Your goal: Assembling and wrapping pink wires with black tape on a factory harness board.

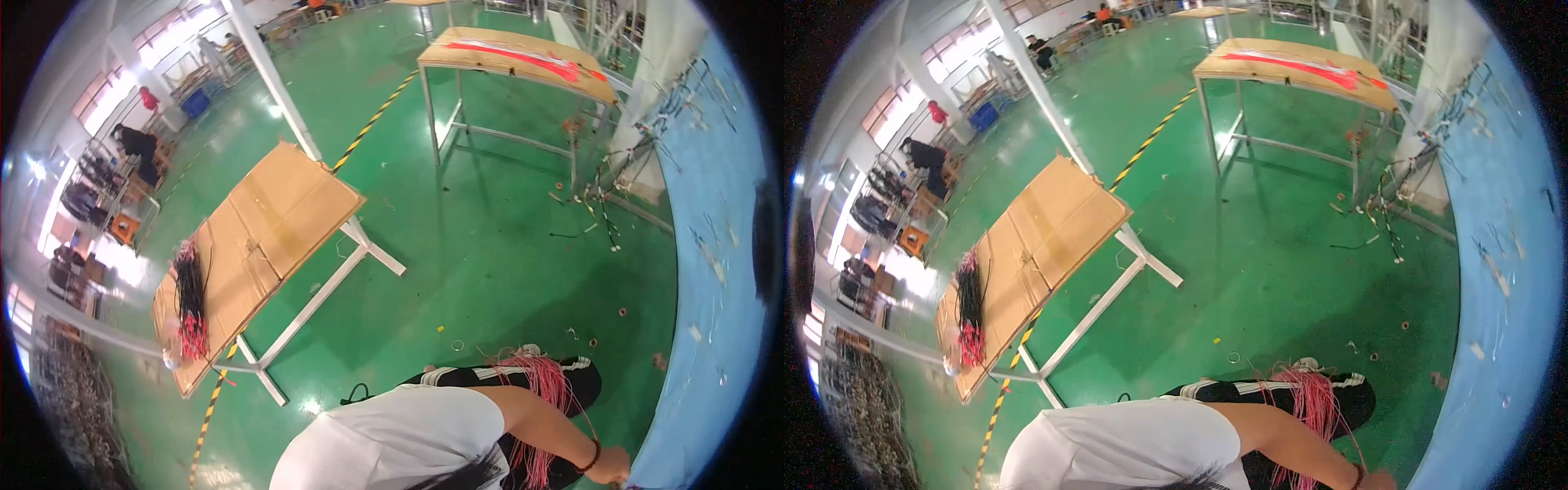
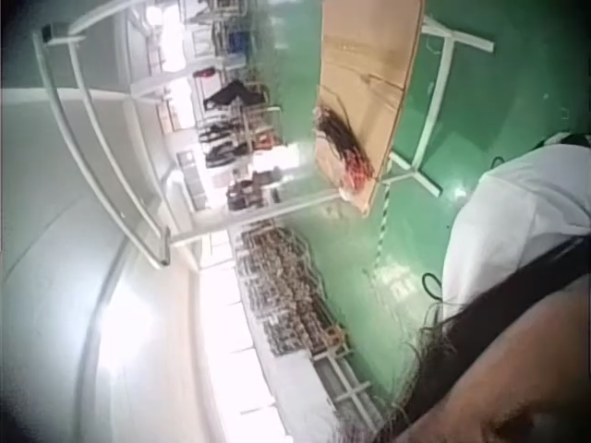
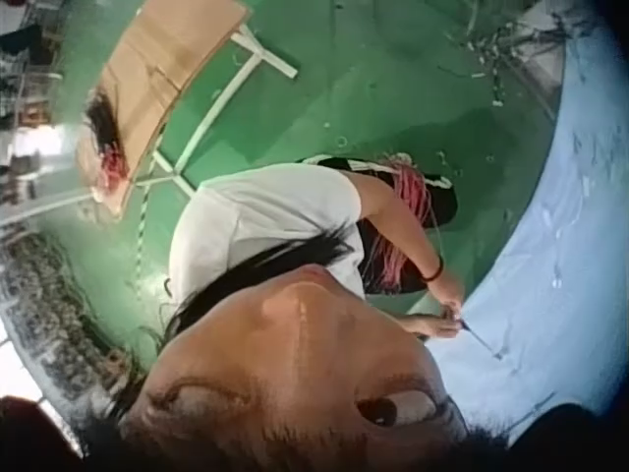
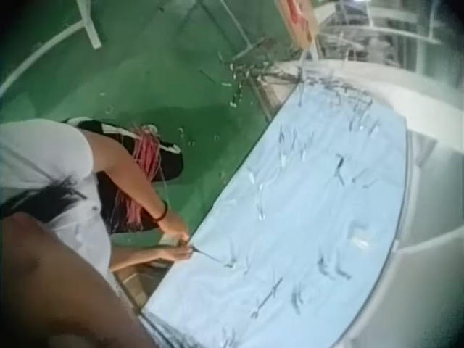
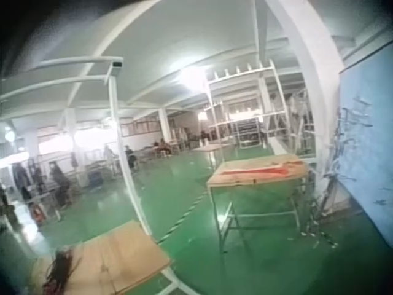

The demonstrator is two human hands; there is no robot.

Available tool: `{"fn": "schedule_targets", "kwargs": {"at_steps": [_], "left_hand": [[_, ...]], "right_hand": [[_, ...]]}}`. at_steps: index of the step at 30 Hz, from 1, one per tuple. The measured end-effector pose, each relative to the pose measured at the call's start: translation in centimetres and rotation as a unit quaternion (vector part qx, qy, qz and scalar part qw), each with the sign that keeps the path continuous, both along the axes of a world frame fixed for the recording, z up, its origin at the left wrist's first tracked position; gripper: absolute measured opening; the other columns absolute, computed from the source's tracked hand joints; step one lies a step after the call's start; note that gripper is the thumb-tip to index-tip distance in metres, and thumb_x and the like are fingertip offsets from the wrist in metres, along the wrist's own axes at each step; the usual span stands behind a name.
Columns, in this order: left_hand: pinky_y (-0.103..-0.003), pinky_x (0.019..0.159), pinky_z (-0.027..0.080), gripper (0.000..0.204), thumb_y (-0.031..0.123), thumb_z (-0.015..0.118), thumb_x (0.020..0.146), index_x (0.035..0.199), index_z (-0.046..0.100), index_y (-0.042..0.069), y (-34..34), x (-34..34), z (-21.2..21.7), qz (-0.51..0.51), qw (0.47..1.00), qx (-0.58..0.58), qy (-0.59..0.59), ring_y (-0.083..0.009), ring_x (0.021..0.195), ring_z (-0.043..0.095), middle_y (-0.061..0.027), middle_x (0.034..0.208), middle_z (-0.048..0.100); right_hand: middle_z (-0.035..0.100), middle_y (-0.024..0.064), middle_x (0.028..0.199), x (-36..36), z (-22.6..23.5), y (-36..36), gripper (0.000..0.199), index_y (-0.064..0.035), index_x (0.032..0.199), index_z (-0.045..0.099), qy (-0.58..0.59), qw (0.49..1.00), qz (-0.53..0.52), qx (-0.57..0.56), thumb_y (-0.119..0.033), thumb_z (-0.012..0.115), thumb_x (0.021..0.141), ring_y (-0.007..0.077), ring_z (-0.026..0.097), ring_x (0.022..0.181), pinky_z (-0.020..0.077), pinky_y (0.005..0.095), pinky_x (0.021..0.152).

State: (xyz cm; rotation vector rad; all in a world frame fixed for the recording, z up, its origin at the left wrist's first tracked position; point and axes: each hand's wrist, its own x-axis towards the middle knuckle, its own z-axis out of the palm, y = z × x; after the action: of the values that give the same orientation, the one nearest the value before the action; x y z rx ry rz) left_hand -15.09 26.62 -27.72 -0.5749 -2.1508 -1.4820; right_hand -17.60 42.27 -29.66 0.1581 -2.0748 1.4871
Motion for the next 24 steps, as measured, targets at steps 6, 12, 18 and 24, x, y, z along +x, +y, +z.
{"fn": "schedule_targets", "kwargs": {"at_steps": [6, 12, 18, 24], "left_hand": [[-0.043, 0.071, 0.048, 0.019, 0.018, 0.053, 0.086, 0.089, 0.067, 0.007, -1.7, 2.3, 2.1, -0.055, 0.986, -0.078, -0.138, -0.0305, 0.08, 0.061, -0.0168, 0.087, 0.066], [-0.04, 0.065, 0.044, 0.017, 0.013, 0.05, 0.085, 0.084, 0.064, 0.004, -1.0, 1.3, -1.1, -0.079, 0.996, -0.046, -0.009, -0.0297, 0.067, 0.054, -0.0161, 0.074, 0.062], [-0.041, 0.058, 0.043, 0.013, 0.015, 0.056, 0.076, 0.077, 0.063, 0.004, 2.1, 0.9, -3.0, -0.074, 0.995, 0.06, 0.005, -0.0296, 0.062, 0.055, -0.0152, 0.068, 0.06], [-0.047, 0.066, 0.046, 0.019, 0.017, 0.049, 0.083, 0.087, 0.065, 0.006, -4.0, 5.4, 2.6, -0.07, 0.991, -0.014, -0.117, -0.0386, 0.079, 0.062, -0.0213, 0.081, 0.063]], "right_hand": [[0.061, 0.019, 0.092, 8.6, 13.6, -10.0, 0.032, 0.0004, 0.105, 0.058, -0.035, 0.849, -0.07, 0.522, -0.029, 0.049, 0.096, 0.0344, 0.059, 0.087, 0.0485, 0.0413, 0.071], [0.061, 0.0171, 0.089, 1.0, 7.9, -4.2, 0.031, 0.0004, 0.106, 0.057, -0.043, 0.973, 0.092, 0.206, -0.028, 0.049, 0.095, 0.0328, 0.06, 0.081, 0.05, 0.0426, 0.071], [0.06, 0.0144, 0.091, 4.2, 4.8, -0.5, 0.031, -0.0007, 0.112, 0.056, -0.058, 0.977, 0.14, -0.149, -0.026, 0.049, 0.094, 0.029, 0.061, 0.077, 0.0515, 0.0449, 0.073], [0.058, 0.0094, 0.096, 6.1, 4.7, -4.4, 0.03, -0.0002, 0.107, 0.058, -0.186, 0.977, -0.028, -0.102, -0.023, 0.045, 0.093, 0.0199, 0.056, 0.085, 0.0478, 0.0326, 0.077]]}}
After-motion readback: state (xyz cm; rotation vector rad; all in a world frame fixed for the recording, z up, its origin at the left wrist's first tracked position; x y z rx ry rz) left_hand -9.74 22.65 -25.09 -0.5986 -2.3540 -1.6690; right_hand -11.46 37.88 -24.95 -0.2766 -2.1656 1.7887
